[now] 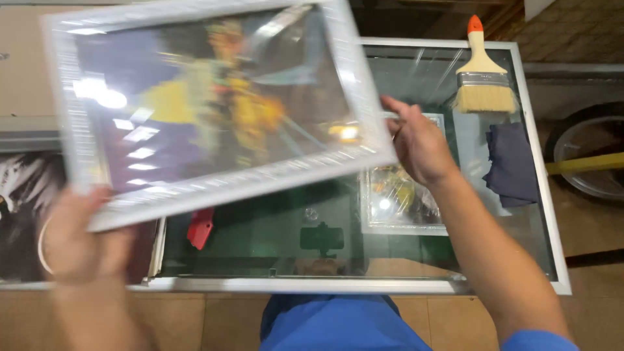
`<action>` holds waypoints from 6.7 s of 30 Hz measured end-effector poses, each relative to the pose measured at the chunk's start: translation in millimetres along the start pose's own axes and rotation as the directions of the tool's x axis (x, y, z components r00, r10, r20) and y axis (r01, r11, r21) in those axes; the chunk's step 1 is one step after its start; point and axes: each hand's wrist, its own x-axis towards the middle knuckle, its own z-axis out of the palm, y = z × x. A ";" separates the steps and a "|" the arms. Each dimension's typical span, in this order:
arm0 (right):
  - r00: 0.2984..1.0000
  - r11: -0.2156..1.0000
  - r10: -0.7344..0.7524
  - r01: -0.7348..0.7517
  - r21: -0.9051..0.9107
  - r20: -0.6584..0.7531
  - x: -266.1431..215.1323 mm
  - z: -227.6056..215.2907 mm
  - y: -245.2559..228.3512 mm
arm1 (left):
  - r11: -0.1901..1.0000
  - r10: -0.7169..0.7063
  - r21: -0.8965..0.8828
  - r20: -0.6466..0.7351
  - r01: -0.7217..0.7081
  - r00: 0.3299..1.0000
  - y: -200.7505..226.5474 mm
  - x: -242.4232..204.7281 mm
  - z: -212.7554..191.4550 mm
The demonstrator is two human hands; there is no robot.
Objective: The person is assembling picture frames by adjusting metal tabs with a knife, inserting backings, and cleaning the glass surfaces with a brush.
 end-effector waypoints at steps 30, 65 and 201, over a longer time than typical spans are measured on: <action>0.993 0.727 -0.040 -0.047 -0.685 -0.112 -158.4 -79.2 -76.4 | 0.838 -0.145 0.471 0.679 -0.276 0.719 -44.0 -42.1 119.3; 0.899 0.345 -0.044 -0.395 -0.852 -0.435 -75.3 -64.0 25.8 | 0.321 0.146 0.931 0.135 -0.175 0.980 -135.2 -9.5 154.5; 0.898 0.467 -0.349 -0.081 -0.881 -0.267 -79.5 -77.8 51.1 | 0.376 -0.451 0.796 0.604 -0.474 0.657 -154.0 49.3 422.5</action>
